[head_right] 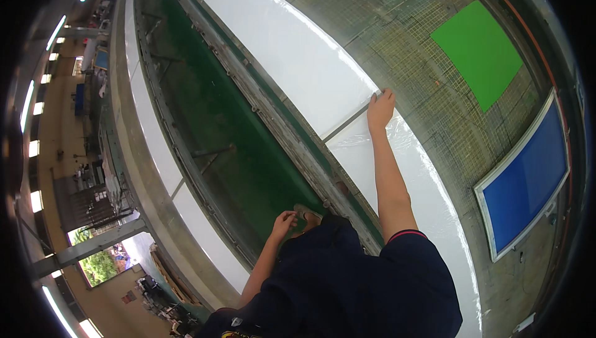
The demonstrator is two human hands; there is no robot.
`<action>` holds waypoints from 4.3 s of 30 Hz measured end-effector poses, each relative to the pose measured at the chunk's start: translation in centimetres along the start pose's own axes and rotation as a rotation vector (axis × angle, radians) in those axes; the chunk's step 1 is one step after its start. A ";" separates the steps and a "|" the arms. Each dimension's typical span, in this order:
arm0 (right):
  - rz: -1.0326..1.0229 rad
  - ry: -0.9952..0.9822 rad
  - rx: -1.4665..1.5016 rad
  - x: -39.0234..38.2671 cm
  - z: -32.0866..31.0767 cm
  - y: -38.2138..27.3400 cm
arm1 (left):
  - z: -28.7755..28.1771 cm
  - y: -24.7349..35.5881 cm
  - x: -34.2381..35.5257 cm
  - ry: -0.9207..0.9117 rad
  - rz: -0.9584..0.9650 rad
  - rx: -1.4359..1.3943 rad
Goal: Manually aligning and adhering large white panels onto a long industrial screen-printing or fabric-printing table.
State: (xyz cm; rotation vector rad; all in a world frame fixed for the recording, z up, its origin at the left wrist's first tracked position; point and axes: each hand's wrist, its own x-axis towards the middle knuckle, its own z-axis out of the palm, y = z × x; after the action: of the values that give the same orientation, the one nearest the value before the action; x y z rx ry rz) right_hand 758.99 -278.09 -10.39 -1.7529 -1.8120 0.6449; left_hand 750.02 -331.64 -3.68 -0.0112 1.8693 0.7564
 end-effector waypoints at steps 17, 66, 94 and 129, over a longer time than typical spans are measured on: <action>-0.068 -0.217 -0.029 2.1 -0.4 2.8 | -0.5 -4.3 -3.1 0.098 -0.170 -0.043; 0.713 0.369 -0.018 -56.6 -27.5 17.5 | -6.4 -5.6 9.7 -0.399 0.134 0.377; 0.975 0.042 -0.098 -110.0 -22.5 14.0 | -16.8 -23.1 2.6 -0.527 0.087 0.824; 0.849 0.672 0.074 -92.5 -75.7 65.8 | 69.8 -47.3 -42.4 -1.025 -0.519 0.095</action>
State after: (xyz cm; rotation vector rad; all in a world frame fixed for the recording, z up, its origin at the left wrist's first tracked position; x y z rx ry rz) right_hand 859.94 -369.53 -2.33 -2.2954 -0.5620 0.3292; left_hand 842.88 -348.38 -7.45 -0.0385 0.8513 0.2110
